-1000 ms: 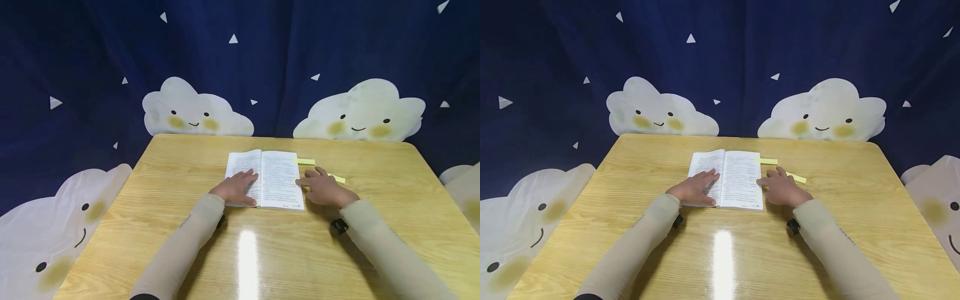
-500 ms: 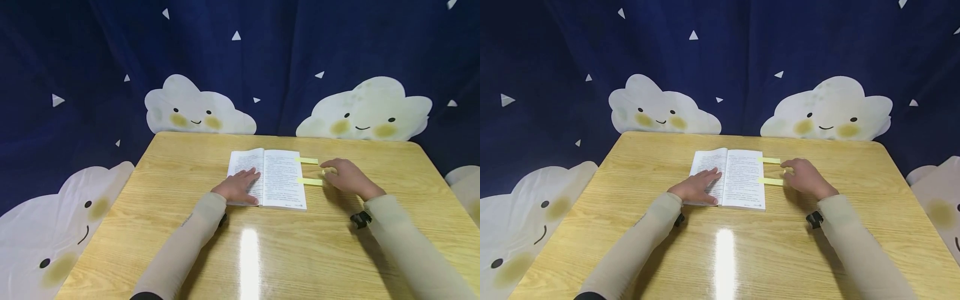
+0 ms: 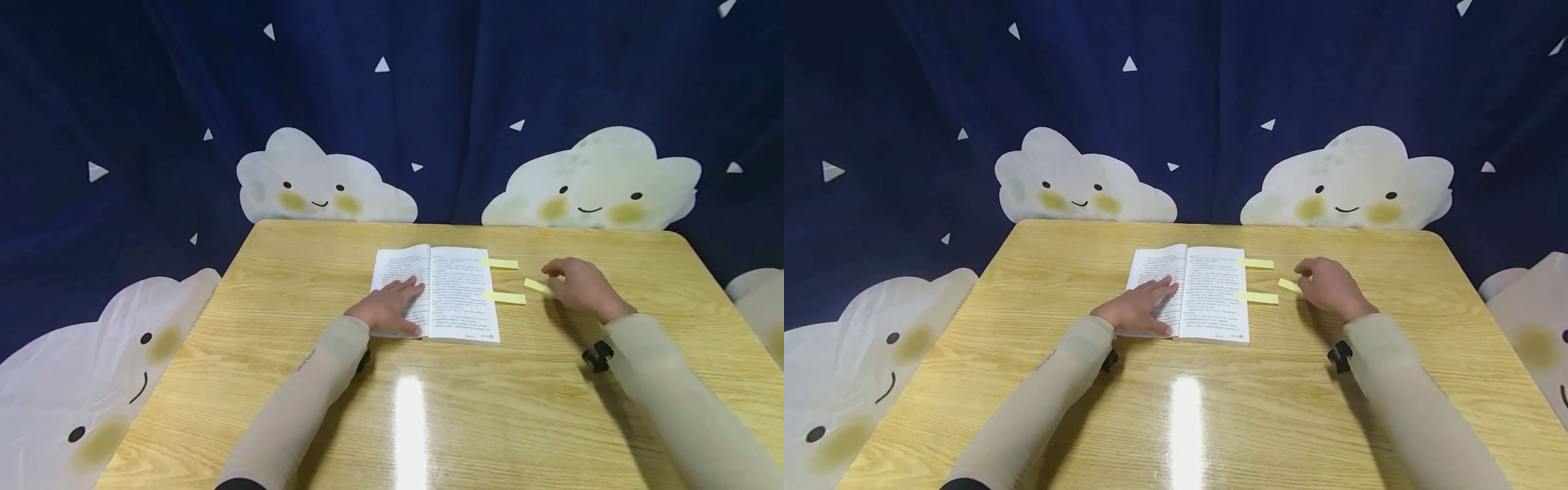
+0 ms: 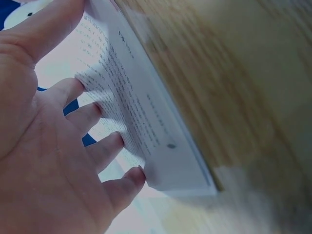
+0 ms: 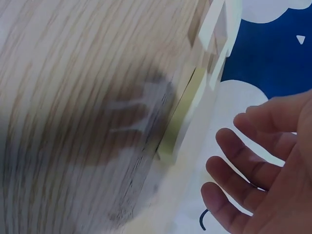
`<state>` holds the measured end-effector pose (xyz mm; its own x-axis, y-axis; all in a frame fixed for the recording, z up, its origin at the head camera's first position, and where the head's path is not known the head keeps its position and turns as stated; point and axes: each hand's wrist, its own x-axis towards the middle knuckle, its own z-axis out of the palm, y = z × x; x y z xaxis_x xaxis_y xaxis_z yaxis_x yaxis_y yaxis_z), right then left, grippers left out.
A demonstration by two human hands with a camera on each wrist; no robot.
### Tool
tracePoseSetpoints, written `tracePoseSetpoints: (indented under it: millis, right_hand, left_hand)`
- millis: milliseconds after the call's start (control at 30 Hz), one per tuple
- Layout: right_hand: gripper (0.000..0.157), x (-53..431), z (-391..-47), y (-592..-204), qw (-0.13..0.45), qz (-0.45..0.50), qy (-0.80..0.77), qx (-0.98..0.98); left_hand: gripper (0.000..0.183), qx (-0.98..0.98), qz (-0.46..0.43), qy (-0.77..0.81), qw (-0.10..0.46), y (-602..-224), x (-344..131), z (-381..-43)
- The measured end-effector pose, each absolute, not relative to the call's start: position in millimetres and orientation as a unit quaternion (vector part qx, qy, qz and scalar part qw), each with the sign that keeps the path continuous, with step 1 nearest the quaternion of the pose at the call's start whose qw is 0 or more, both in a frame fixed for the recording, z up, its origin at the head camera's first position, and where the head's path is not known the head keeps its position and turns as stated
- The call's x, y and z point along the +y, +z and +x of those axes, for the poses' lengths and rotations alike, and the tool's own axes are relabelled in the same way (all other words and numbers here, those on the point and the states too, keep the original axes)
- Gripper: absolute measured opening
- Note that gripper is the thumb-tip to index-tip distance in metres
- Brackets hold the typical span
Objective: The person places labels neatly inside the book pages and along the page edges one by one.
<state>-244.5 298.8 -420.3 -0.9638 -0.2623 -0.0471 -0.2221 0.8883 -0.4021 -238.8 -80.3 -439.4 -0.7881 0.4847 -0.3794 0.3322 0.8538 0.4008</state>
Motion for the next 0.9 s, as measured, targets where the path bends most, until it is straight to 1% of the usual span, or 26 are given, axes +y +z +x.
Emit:
tracePoseSetpoints:
  millis: [367,600,900]
  right_hand:
    - [0.032,308,-248,-418,0.058,-0.102,-0.176,0.977]
    - [0.032,304,-249,-430,0.050,-0.120,-0.172,0.976]
    - [0.021,300,-255,-440,0.056,-0.104,-0.169,0.978]
  left_hand:
    - [0.096,0.932,0.217,0.154,0.245,-438,-80,-238]
    - [0.096,0.930,0.218,0.164,0.245,-442,-81,-237]
    - [0.096,0.933,0.216,0.159,0.241,-440,-80,-238]
